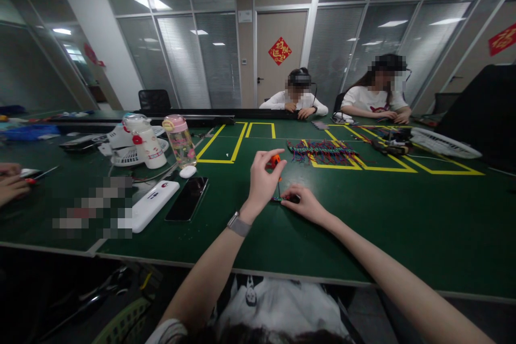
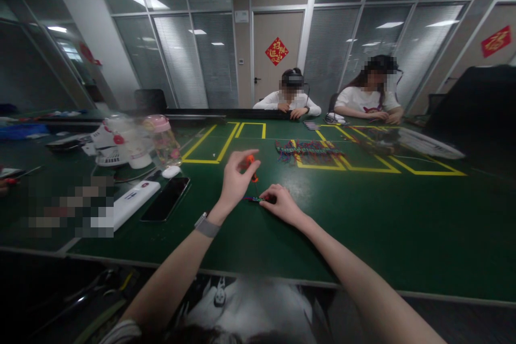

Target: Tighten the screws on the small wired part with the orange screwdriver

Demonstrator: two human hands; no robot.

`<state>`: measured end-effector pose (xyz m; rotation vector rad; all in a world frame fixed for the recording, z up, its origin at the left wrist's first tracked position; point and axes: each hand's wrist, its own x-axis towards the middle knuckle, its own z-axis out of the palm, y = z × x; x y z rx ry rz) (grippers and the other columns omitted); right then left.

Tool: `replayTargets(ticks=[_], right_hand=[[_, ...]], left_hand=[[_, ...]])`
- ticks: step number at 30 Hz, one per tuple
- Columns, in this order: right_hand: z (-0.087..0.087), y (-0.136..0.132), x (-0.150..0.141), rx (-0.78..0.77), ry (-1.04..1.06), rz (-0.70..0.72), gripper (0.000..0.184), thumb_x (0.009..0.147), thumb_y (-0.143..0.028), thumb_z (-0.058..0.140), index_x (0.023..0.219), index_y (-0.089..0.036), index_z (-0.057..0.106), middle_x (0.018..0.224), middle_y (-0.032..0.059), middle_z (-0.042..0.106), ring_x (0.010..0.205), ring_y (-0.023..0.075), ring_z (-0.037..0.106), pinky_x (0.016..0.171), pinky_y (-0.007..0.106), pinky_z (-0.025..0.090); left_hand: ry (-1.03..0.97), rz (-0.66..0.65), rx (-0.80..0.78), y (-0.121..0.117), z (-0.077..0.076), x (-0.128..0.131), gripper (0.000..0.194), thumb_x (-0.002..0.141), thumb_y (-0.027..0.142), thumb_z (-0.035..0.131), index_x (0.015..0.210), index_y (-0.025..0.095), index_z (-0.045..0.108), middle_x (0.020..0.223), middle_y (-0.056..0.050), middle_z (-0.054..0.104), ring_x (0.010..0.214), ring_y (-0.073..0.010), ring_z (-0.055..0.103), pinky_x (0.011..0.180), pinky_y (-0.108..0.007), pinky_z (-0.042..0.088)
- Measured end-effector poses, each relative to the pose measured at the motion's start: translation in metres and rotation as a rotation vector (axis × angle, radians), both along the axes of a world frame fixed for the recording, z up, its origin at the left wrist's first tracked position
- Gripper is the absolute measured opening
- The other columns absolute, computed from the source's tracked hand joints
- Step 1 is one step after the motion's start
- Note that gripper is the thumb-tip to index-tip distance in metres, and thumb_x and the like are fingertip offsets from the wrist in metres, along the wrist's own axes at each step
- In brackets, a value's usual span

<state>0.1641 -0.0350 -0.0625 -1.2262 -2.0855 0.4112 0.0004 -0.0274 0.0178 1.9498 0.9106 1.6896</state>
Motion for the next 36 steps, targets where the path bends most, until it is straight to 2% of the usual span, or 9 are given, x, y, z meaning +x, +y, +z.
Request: replayTargets(ticks=[3, 6, 8, 12, 17, 22, 26, 31, 36], right_hand=[[-0.0012, -0.0005, -0.0002, 0.011, -0.005, 0.002, 0.008, 0.078, -0.023, 0.067, 0.083, -0.017, 0.071, 0.078, 0.0045, 0.063, 0.078, 0.0188, 0.056, 0.073, 0.032, 0.044], [-0.0021, -0.0003, 0.0000, 0.017, -0.006, 0.008, 0.008, 0.078, -0.022, 0.067, 0.083, -0.017, 0.070, 0.077, 0.0043, 0.063, 0.077, 0.0188, 0.056, 0.073, 0.032, 0.045], [-0.0023, -0.0001, 0.0002, 0.019, -0.005, 0.007, 0.008, 0.078, -0.022, 0.067, 0.083, -0.017, 0.070, 0.077, 0.0041, 0.063, 0.077, 0.0188, 0.057, 0.072, 0.032, 0.045], [-0.0019, -0.0002, 0.0003, 0.019, -0.009, 0.006, 0.009, 0.078, -0.024, 0.067, 0.083, -0.018, 0.070, 0.077, 0.0043, 0.063, 0.078, 0.0191, 0.057, 0.073, 0.032, 0.045], [-0.0021, 0.0000, 0.0005, 0.028, -0.012, 0.006, 0.009, 0.078, -0.024, 0.067, 0.083, -0.018, 0.070, 0.077, 0.0041, 0.063, 0.078, 0.0192, 0.057, 0.073, 0.033, 0.045], [-0.0030, 0.0004, 0.0005, 0.013, -0.011, 0.005, 0.010, 0.078, -0.024, 0.067, 0.085, -0.018, 0.071, 0.079, 0.0044, 0.063, 0.079, 0.0193, 0.057, 0.075, 0.033, 0.045], [-0.0028, 0.0000, 0.0000, 0.014, -0.005, 0.006, 0.008, 0.078, -0.022, 0.067, 0.084, -0.018, 0.070, 0.079, 0.0041, 0.063, 0.078, 0.0191, 0.057, 0.074, 0.033, 0.045], [-0.0011, -0.0009, -0.0013, 0.009, -0.012, -0.006, 0.009, 0.077, -0.021, 0.067, 0.084, -0.017, 0.071, 0.079, 0.0046, 0.063, 0.078, 0.0191, 0.057, 0.074, 0.033, 0.044], [-0.0007, -0.0009, -0.0018, 0.019, -0.011, -0.003, 0.008, 0.077, -0.022, 0.067, 0.083, -0.017, 0.071, 0.077, 0.0039, 0.063, 0.078, 0.0186, 0.057, 0.073, 0.032, 0.044]], left_hand=[[0.022, 0.111, 0.059, 0.0008, -0.0010, 0.0003, 0.025, 0.086, 0.026, 0.060, 0.110, 0.024, 0.066, 0.110, -0.007, 0.053, 0.098, -0.0166, 0.056, 0.090, -0.033, 0.047], [-0.021, -0.123, -0.024, 0.0023, -0.0021, 0.0014, 0.033, 0.094, 0.024, 0.042, 0.124, 0.023, 0.057, 0.108, -0.007, 0.058, 0.092, -0.0137, 0.060, 0.083, -0.028, 0.050], [-0.029, -0.183, -0.065, 0.0025, -0.0023, 0.0013, 0.032, 0.093, 0.025, 0.046, 0.123, 0.022, 0.057, 0.099, -0.005, 0.061, 0.084, -0.0128, 0.061, 0.075, -0.026, 0.051], [0.037, 0.130, 0.054, 0.0009, -0.0010, -0.0005, 0.025, 0.087, 0.030, 0.058, 0.110, 0.025, 0.066, 0.106, -0.006, 0.054, 0.094, -0.0161, 0.057, 0.088, -0.032, 0.047], [0.013, -0.141, -0.037, -0.0004, -0.0009, 0.0009, 0.034, 0.096, 0.027, 0.040, 0.126, 0.024, 0.054, 0.098, -0.005, 0.060, 0.085, -0.0139, 0.060, 0.076, -0.027, 0.051], [0.111, 0.097, 0.081, -0.0037, -0.0013, 0.0018, 0.031, 0.094, 0.027, 0.043, 0.121, 0.024, 0.059, 0.109, -0.008, 0.053, 0.096, -0.0164, 0.056, 0.089, -0.032, 0.046], [0.076, -0.118, 0.043, -0.0038, -0.0017, 0.0023, 0.036, 0.095, 0.021, 0.040, 0.130, 0.025, 0.050, 0.108, -0.006, 0.056, 0.092, -0.0135, 0.059, 0.080, -0.026, 0.050], [0.108, 0.115, 0.102, -0.0053, 0.0002, 0.0013, 0.026, 0.088, 0.027, 0.056, 0.113, 0.024, 0.064, 0.106, -0.006, 0.054, 0.094, -0.0166, 0.056, 0.088, -0.032, 0.047], [0.033, -0.167, 0.006, -0.0027, -0.0021, 0.0028, 0.035, 0.096, 0.024, 0.039, 0.129, 0.023, 0.051, 0.107, -0.007, 0.061, 0.091, -0.0145, 0.061, 0.078, -0.027, 0.051]])
